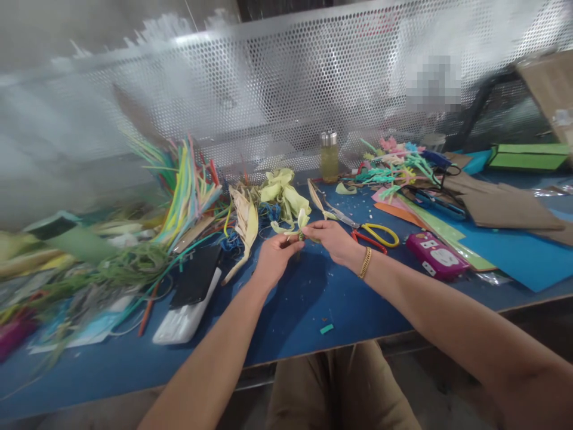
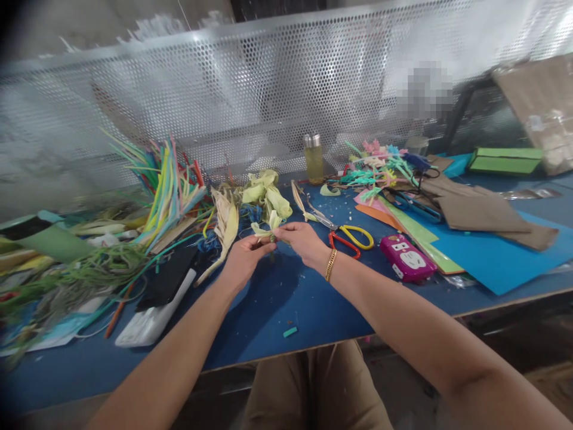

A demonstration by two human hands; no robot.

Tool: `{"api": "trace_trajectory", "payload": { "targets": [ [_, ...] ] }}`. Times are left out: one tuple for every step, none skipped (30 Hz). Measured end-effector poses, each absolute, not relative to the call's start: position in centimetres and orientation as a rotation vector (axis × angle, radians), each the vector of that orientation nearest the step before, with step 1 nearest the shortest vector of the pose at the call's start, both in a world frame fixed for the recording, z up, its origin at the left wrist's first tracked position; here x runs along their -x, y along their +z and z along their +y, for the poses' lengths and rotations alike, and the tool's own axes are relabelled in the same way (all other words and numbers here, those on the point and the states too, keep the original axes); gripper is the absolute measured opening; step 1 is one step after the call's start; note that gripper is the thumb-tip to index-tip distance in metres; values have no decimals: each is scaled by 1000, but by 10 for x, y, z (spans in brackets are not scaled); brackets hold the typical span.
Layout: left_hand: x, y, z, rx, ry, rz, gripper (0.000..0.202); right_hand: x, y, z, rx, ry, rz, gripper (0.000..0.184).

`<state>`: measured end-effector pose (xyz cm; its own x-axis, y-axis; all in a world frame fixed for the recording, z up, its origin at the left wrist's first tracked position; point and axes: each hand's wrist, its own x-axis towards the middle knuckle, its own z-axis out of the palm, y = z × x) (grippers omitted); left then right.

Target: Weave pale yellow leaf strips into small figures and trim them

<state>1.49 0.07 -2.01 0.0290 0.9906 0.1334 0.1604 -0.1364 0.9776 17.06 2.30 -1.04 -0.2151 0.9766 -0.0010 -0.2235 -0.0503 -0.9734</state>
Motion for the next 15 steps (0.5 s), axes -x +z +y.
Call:
{"api": "trace_trajectory", "payload": {
  "targets": [
    [-16, -20, 0, -1439, 1198, 1227, 24, -171, -11, 23, 939, 1447, -1187, 33],
    [-17, -20, 0, -1435, 1181, 1199, 27, -171, -12, 23, 935, 1410, -1205, 33],
    [-17, -20, 0, -1417, 1170, 1177, 31, -170, -12, 23, 936, 1378, -1227, 32],
    [-18, -20, -1, -1369, 1172, 1175, 34, -170, -13, 23, 946, 1348, -1250, 32],
    [-19, -19, -1, -1304, 1184, 1177, 36, -170, -14, 23, 961, 1324, -1272, 31],
    [-19, -19, -1, -1234, 1203, 1173, 37, -169, -15, 23, 976, 1308, -1290, 31],
    [-19, -19, 0, -1174, 1223, 1164, 37, -169, -16, 23, 989, 1301, -1300, 31],
    [-20, -19, 0, -1132, 1239, 1150, 37, -168, -17, 23, 996, 1301, -1303, 30],
    [-20, -19, 1, -1110, 1251, 1134, 38, -167, -19, 24, 997, 1306, -1298, 29],
    [-20, -19, 1, -1106, 1259, 1123, 40, -167, -20, 25, 993, 1315, -1284, 28],
    [-20, -19, 2, -1115, 1262, 1116, 42, -166, -21, 25, 985, 1327, -1263, 27],
    [-20, -18, 2, -1124, 1265, 1115, 44, -166, -21, 26, 975, 1342, -1241, 27],
    [-20, -18, 2, -1129, 1267, 1119, 45, -167, -21, 27, 964, 1367, -1230, 28],
    [-19, -18, 2, -1131, 1269, 1126, 45, -168, -21, 28, 954, 1395, -1229, 29],
    [-19, -18, 2, -1130, 1267, 1136, 44, -170, -20, 29, 945, 1419, -1238, 29]
  ]
}}
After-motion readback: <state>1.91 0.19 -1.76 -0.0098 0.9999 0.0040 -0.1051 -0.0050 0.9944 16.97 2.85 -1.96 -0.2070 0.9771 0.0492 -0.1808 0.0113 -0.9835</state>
